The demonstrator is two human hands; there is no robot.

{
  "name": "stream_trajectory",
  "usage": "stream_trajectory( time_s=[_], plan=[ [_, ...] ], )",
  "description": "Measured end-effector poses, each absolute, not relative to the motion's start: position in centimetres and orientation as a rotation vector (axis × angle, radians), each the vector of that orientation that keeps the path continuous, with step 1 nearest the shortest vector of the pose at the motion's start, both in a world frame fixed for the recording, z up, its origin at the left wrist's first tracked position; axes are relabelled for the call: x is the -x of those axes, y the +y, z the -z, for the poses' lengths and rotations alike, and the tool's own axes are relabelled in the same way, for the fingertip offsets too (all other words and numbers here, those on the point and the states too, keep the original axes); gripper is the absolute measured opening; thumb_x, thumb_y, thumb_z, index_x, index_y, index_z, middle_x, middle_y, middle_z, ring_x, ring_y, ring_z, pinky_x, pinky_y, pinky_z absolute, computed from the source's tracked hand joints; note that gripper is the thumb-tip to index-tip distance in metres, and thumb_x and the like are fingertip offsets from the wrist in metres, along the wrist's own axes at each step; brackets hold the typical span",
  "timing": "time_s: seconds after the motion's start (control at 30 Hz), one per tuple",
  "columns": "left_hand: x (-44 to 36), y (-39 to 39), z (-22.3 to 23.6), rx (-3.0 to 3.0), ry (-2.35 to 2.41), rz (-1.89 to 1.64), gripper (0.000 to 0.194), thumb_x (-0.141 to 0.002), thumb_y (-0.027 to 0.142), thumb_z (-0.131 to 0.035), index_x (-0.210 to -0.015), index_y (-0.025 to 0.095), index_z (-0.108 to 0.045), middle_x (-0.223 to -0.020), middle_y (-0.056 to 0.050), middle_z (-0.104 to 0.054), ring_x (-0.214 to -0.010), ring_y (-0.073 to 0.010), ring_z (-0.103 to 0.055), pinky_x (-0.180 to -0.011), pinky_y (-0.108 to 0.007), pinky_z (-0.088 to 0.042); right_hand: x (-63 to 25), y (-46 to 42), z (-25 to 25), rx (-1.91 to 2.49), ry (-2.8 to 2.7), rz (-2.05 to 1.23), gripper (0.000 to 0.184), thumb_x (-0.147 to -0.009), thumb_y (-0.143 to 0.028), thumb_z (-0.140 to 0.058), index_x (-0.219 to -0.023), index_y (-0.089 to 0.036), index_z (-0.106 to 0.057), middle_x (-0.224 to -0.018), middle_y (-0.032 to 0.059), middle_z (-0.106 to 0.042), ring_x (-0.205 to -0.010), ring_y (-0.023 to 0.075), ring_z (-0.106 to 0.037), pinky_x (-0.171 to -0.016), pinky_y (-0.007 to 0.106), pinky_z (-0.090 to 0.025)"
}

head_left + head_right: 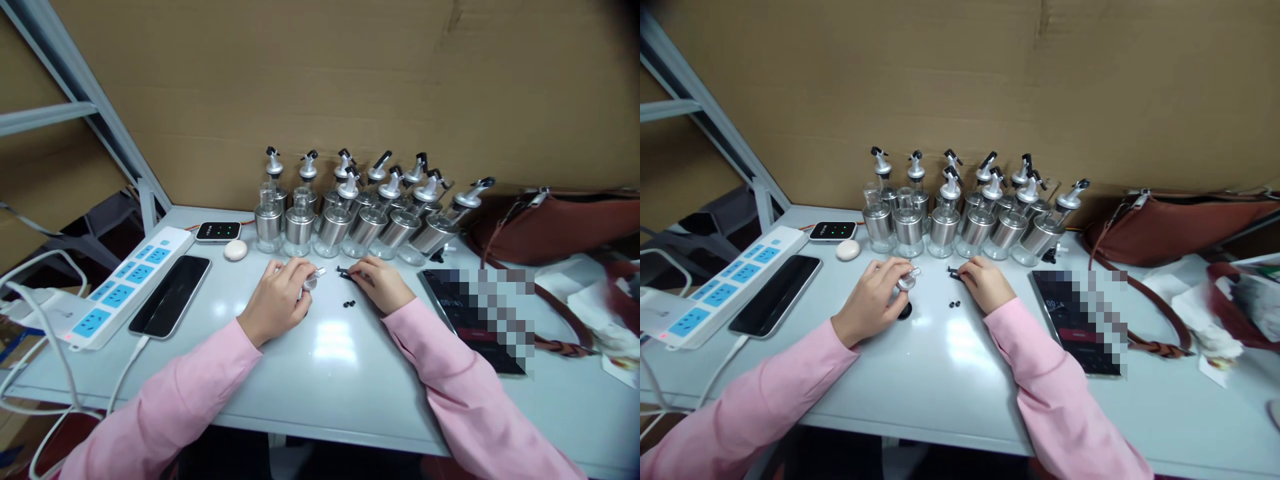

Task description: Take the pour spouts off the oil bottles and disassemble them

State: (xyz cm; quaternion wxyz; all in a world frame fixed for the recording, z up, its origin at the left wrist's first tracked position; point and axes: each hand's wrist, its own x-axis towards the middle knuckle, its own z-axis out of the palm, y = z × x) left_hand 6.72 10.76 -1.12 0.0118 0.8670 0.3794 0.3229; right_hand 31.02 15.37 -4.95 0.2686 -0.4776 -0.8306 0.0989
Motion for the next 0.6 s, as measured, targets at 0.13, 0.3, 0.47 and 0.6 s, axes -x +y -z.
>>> stream_trajectory(
  time_s=[0.13, 0.3, 0.47, 0.6],
  plan=[
    [-6.7, 10.9, 1.2, -2.672, 1.201, -1.012, 0.029, -0.078, 0.006, -0.038, -0.105, 0.014, -0.047, -0.103, -0.009, -0.060, -0.085, -0.0210, -0.055, -0.075, -0.034, -0.039, -31.1, 15.0, 4.5, 1.259, -2.265, -0.239, 0.020, -0.076, -0.011, -0.046, -0.079, -0.017, -0.065, -0.076, 0.0063, -0.059, -0.070, 0.0175, -0.056, -0.067, 0.030, -0.047],
    [-6.6, 10.8, 1.0, -2.579, 1.238, -0.984, 0.028, -0.073, 0.006, -0.034, -0.097, 0.014, -0.046, -0.093, -0.008, -0.058, -0.074, -0.0198, -0.049, -0.070, -0.034, -0.038, -31.2, 14.9, 4.3, 1.229, -2.282, -0.221, 0.024, -0.069, -0.007, -0.045, -0.077, -0.016, -0.066, -0.074, 0.0061, -0.061, -0.070, 0.0183, -0.057, -0.066, 0.031, -0.046],
    [-6.7, 10.6, 0.9, -2.592, 1.191, -0.953, 0.021, -0.081, 0.017, -0.039, -0.100, 0.013, -0.046, -0.096, -0.009, -0.056, -0.074, -0.0193, -0.050, -0.071, -0.034, -0.037, -30.0, 13.7, 2.8, 1.152, -2.204, -0.199, 0.018, -0.083, -0.018, -0.045, -0.086, -0.016, -0.063, -0.082, 0.0078, -0.062, -0.072, 0.0176, -0.056, -0.069, 0.032, -0.046],
    [-7.0, 10.6, 1.0, -2.720, 1.112, -0.902, 0.017, -0.089, 0.025, -0.040, -0.100, 0.015, -0.048, -0.093, -0.007, -0.058, -0.076, -0.0191, -0.053, -0.070, -0.033, -0.037, -27.3, 11.6, 1.2, 0.894, -2.129, -0.227, 0.013, -0.088, -0.027, -0.051, -0.093, -0.018, -0.058, -0.082, 0.0063, -0.062, -0.071, 0.0160, -0.055, -0.066, 0.030, -0.046]
  ],
)
